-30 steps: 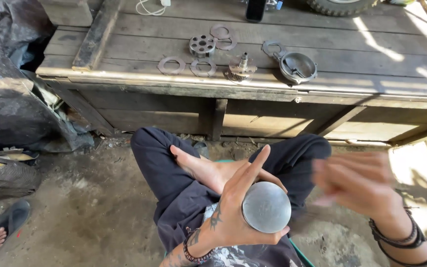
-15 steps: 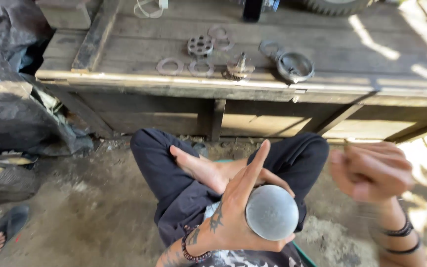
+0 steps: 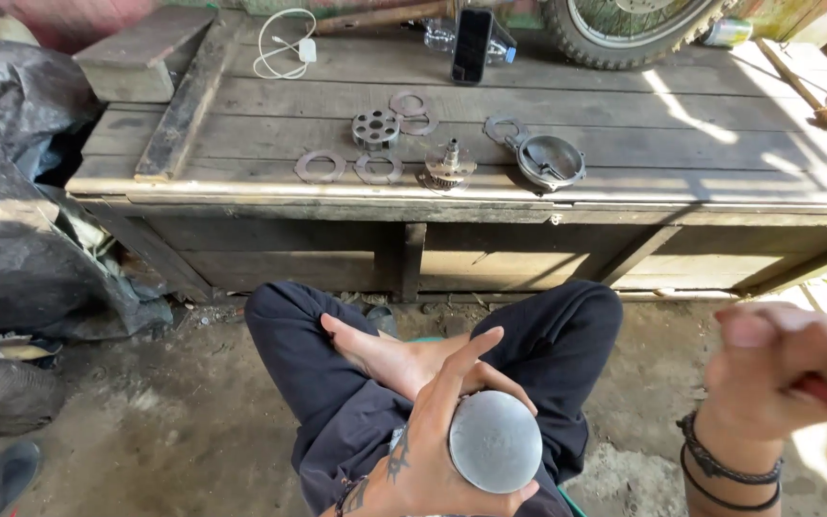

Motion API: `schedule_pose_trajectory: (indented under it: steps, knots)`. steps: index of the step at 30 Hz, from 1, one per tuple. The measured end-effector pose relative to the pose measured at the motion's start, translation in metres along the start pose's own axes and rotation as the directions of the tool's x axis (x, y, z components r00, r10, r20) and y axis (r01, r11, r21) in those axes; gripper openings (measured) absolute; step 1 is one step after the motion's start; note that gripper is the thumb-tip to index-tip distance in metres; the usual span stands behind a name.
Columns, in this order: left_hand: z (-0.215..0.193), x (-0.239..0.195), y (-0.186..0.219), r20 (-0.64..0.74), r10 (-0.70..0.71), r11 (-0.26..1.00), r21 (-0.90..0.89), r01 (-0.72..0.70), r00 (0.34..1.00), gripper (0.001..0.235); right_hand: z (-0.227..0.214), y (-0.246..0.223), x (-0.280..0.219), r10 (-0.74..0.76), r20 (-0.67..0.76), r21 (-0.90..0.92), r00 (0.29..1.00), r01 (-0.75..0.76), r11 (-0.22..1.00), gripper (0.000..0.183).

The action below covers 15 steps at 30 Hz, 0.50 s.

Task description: Cleaning and sanding motorcycle engine components like a piston and gasket using manual abrasive tools.

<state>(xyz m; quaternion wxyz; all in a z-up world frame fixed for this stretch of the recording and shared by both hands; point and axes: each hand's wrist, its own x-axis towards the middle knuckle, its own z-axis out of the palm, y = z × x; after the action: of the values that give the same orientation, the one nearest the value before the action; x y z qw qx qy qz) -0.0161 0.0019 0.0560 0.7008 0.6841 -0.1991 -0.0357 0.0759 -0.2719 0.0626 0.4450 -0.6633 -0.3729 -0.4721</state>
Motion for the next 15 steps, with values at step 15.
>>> schedule_pose_trajectory:
  steps: [15]
  knots:
    - [0.002,0.003,-0.030,0.017,0.193,0.978,-0.080,-0.191,0.981,0.098,0.026,-0.007,-0.033,-0.062,0.195,0.123,0.979,0.038,0.992,0.021]
